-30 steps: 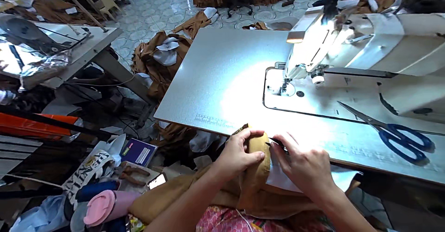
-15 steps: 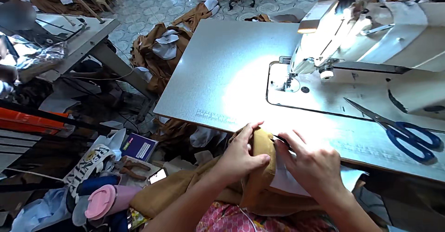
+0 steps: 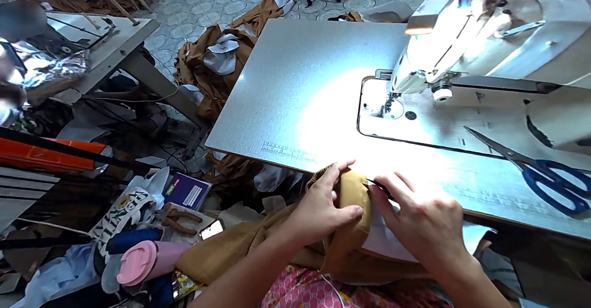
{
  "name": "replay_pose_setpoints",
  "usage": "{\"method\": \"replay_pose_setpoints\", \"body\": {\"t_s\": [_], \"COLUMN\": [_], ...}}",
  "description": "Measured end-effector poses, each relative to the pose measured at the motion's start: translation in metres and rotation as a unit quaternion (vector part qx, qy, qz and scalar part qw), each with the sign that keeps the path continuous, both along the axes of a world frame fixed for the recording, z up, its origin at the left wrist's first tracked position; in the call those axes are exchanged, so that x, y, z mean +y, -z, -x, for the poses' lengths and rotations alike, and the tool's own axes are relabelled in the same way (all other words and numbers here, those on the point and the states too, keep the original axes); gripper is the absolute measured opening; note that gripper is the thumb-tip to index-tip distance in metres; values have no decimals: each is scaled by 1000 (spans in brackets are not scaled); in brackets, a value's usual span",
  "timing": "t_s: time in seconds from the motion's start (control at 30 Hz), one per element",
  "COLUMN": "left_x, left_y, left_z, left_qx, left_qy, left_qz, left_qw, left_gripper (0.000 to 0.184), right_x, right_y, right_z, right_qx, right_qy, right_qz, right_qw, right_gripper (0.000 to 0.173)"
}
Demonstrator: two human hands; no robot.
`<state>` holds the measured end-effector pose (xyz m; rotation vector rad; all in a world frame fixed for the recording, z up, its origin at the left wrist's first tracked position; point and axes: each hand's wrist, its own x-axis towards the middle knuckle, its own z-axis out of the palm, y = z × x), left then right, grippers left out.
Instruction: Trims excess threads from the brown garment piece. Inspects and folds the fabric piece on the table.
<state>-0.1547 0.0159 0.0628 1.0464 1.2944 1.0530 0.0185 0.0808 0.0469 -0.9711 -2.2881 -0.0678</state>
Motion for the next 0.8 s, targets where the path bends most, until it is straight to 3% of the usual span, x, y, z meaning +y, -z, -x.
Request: {"method": "replay_pose_setpoints", "body": {"t_s": [0.3, 0.67, 0.8], "left_x": [0, -1, -2], "left_y": [2, 1, -1], "left_z": [1, 1, 1], "left_qx": [-1, -5, -6], "left_qy": [8, 11, 12], "left_qz": [-3, 5, 9], "left_qw": [1000, 1000, 1000], "left_gripper": [75, 74, 75], "right_x": [5, 12, 13], "right_y": [-1, 4, 3], "right_z": [-6, -8, -11], "right_qx": [69, 19, 88], "right_qy": [-50, -54, -99], "right_qz": [54, 35, 92], "right_qw": [995, 998, 987], "right_gripper": [32, 35, 32]}}
